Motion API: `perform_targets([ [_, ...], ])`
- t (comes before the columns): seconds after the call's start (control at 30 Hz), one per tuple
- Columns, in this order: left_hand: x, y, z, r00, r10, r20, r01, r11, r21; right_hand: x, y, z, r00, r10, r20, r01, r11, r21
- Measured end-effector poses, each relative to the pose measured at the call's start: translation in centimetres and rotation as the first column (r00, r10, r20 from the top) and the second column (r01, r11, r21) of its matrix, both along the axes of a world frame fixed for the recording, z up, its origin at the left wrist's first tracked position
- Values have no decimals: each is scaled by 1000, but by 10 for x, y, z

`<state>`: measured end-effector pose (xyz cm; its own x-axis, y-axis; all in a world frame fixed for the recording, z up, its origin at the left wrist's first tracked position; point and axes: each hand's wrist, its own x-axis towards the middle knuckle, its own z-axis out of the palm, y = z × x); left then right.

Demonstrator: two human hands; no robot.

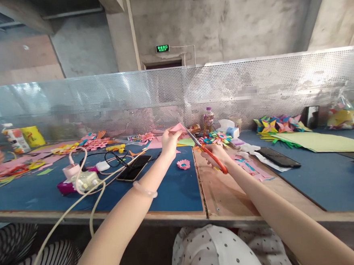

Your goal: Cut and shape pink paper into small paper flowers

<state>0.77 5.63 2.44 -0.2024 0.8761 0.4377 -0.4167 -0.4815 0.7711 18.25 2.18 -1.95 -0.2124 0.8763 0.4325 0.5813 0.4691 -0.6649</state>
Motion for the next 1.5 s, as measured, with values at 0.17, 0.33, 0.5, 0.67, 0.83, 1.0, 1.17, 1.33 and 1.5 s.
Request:
perform_targets([
  [0.17,-1,3,-2,999,-44,-4,44,998,47,0,-1,1,1000,4,16,-5,999,39],
  [0.33,-2,5,-2,998,-63,2,62,997,54,0,0,1,999,-7,32,5,999,50],
  [0.5,-2,3,-2,999,-39,15,39,999,21,0,0,1,999,-21,33,19,999,49],
  [0.67,-2,4,-3,998,-63,29,62,998,30,-1,-1,1,998,-39,41,37,997,61],
  [0.83,-4,7,-5,997,-71,34,71,998,2,-1,-1,0,998,-42,50,40,998,56],
  [1.0,-4,9,-6,996,-82,47,83,996,-19,-3,-1,0,997,-57,56,55,998,33],
  [1.17,-4,8,-7,996,-91,15,91,995,-41,-6,-2,-1,997,-70,43,68,997,31],
  [1.33,-6,10,-8,996,-93,-1,92,993,-68,-6,0,-3,993,-86,83,81,994,72],
  [1.5,-7,14,-12,994,-106,-14,105,991,-81,-7,4,-6,981,-124,150,108,988,112],
])
